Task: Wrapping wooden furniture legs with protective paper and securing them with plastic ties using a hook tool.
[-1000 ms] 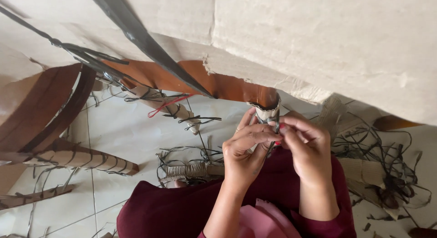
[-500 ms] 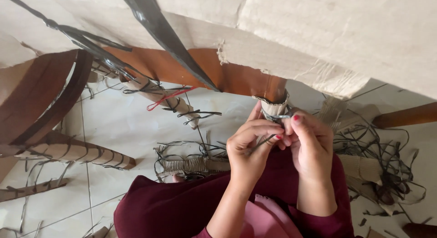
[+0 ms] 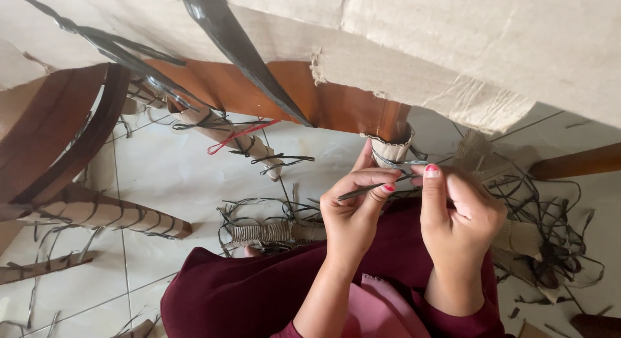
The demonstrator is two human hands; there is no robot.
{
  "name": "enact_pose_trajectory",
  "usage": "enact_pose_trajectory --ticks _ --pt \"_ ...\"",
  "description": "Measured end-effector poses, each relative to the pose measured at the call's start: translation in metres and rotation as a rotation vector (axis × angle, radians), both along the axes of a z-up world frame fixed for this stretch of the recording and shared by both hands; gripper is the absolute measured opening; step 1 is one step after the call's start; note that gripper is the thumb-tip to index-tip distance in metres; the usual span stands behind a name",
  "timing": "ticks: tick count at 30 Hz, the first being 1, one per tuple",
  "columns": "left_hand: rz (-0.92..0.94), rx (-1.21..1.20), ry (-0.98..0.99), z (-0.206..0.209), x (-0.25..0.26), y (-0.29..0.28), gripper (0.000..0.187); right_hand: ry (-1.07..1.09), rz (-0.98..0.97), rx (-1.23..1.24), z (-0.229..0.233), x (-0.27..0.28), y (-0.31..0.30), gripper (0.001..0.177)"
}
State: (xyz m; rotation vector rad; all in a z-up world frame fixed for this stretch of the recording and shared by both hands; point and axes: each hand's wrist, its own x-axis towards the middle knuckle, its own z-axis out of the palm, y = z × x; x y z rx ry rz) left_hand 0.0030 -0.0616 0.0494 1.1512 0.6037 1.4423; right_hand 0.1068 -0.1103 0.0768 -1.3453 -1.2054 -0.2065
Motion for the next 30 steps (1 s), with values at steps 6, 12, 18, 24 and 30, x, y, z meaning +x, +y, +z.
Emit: enact_pose_trajectory --ticks 6,12,18,24,30 --pt "-0.08 0.06 -0.014 0.002 -0.004 0.0 0.009 -0.032 -0.096 -0.127 0.005 -0.004 -0.008 0.032" --pt "-0.085 0.037 -0.168 0.006 -0.001 0.002 0.014 0.052 0.05 -0.028 -0.002 0.004 -0.012 0.011" --pt "-0.106 -0.258 -0.384 -0.015 0.004 0.009 0.03 0.19 0.696 0.093 -0.006 0.013 0.005 0.023" --pt "-0.098 -0.279 -0.447 -0.03 0.003 0.013 0.029 -0.241 0.471 0.179 -0.01 0.04 0.019 0.018" --pt "0.019 -0.21 -0.346 -0.047 -0.006 0.036 0.031 -0.401 0.323 0.314 -0.043 0.073 0.04 0.017"
